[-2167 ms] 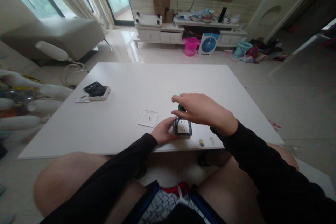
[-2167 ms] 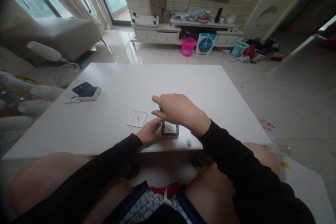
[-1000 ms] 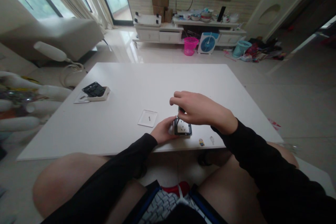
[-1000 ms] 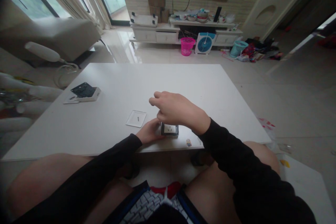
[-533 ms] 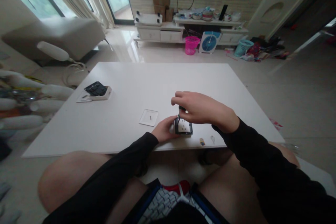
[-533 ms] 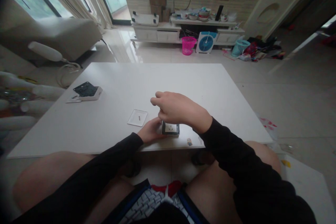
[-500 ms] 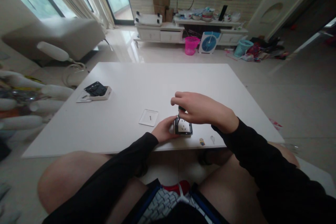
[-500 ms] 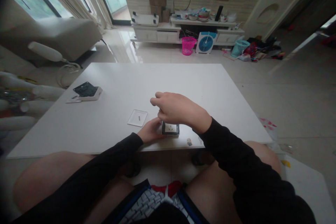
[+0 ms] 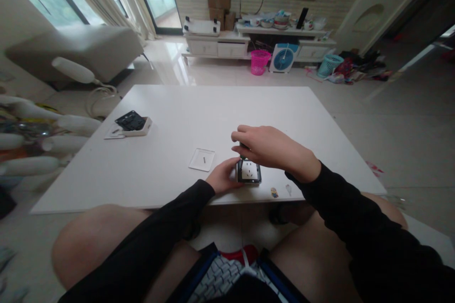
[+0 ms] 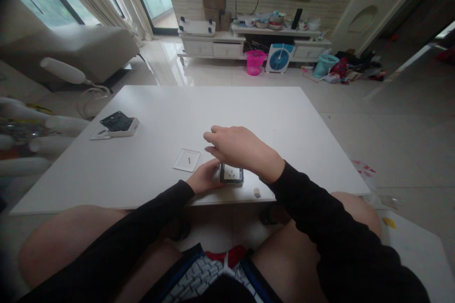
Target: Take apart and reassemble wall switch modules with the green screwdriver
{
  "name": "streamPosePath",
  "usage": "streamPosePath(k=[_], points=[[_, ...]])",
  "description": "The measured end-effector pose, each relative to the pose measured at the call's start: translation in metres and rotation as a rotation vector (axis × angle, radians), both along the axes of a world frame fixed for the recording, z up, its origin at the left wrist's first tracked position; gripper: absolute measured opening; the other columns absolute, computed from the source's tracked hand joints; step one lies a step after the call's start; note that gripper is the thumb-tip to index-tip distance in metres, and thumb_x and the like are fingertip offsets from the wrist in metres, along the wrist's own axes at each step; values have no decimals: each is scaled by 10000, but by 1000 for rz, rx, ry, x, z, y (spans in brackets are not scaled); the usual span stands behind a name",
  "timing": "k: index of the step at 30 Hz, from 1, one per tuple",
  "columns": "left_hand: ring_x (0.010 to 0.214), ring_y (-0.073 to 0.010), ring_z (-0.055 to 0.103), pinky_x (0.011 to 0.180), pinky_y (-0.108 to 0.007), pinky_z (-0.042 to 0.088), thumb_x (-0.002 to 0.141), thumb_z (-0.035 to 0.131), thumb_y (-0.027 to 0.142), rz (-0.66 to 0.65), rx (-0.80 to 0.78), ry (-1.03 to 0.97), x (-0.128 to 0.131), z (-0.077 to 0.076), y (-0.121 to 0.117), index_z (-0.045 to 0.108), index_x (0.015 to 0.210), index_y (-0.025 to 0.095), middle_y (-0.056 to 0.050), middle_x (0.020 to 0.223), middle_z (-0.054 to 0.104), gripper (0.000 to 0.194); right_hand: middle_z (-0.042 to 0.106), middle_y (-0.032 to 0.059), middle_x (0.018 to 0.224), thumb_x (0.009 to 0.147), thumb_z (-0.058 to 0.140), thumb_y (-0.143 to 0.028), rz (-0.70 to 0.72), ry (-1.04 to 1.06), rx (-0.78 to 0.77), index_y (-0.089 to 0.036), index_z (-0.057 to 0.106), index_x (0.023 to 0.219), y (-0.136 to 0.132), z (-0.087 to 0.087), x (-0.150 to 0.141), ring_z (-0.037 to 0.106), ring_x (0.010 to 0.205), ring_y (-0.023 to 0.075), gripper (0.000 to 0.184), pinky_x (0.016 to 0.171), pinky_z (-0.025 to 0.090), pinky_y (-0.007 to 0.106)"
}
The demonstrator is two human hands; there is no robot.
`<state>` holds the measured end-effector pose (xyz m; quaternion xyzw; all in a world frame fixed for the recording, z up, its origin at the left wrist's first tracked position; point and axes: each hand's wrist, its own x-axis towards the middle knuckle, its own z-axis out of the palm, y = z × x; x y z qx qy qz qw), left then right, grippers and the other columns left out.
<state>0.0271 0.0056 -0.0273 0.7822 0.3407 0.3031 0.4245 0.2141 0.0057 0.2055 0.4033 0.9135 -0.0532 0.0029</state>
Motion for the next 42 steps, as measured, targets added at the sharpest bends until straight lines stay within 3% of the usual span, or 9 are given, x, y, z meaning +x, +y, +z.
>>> streamPosePath(k=[6,12,18,24,28,31,35,38,42], points=[[1375,-359,621,1186,-556,485,738,915,265,-9,15,-18,0,-1,0,608,1458,254,-118,1491,656,782,686,93,1037,937,561,-159,68,8,-22,-170,661,1000,0,2,1,572,879,201,118,662,271,335],[1346,-348,642,1161,-543,505,721,914,254,-5,25,14,0,1,0,574,1478,251,-113,1475,666,829,697,86,1024,1091,420,-270,-41,-34,12,-177,683,982,-1,1,-2,538,747,167,299,642,219,346],[1344,-358,641,1164,-549,505,727,920,286,5,6,8,0,1,0,618,1425,245,-117,1453,677,762,697,90,1033,930,572,-157,44,-20,-4,-174,663,975,0,3,1,579,856,196,104,641,248,336],[1373,-371,623,1182,-570,488,720,920,298,7,15,33,0,0,0,571,1480,256,-125,1489,654,837,701,81,1042,1073,447,-263,-59,-47,16,-189,676,1019,-1,1,0,544,742,167,246,631,215,343],[1379,-370,620,1184,-581,484,739,914,334,-9,11,-8,-1,-4,0,596,1457,258,-119,1482,661,789,689,84,1052,952,542,-134,22,-30,12,-180,666,1024,-1,2,1,576,854,192,151,640,248,338],[1369,-363,628,1184,-570,488,741,915,335,-16,6,-42,0,-5,0,609,1443,259,-117,1488,658,769,683,97,1060,962,581,-189,60,-6,17,-166,662,985,-1,2,1,588,939,215,88,661,274,332],[1349,-363,643,1171,-567,496,724,910,278,-2,-11,-12,0,0,-1,589,1470,249,-130,1471,669,813,702,93,1085,1087,485,-332,-33,-12,49,-172,668,1055,-2,-2,-2,566,791,182,246,629,219,341],[1367,-367,630,1180,-583,481,731,898,274,-2,2,13,0,2,-1,591,1469,245,-135,1473,667,800,705,85,1079,1076,462,-246,-56,-35,59,-180,667,1079,-3,-3,-3,540,742,171,215,618,192,349],[1356,-365,636,1173,-569,493,728,906,285,2,3,-3,0,2,0,625,1426,254,-114,1455,682,753,679,96,1077,948,521,-118,27,-11,23,-179,655,1014,-1,1,-1,560,876,205,161,642,259,342]])
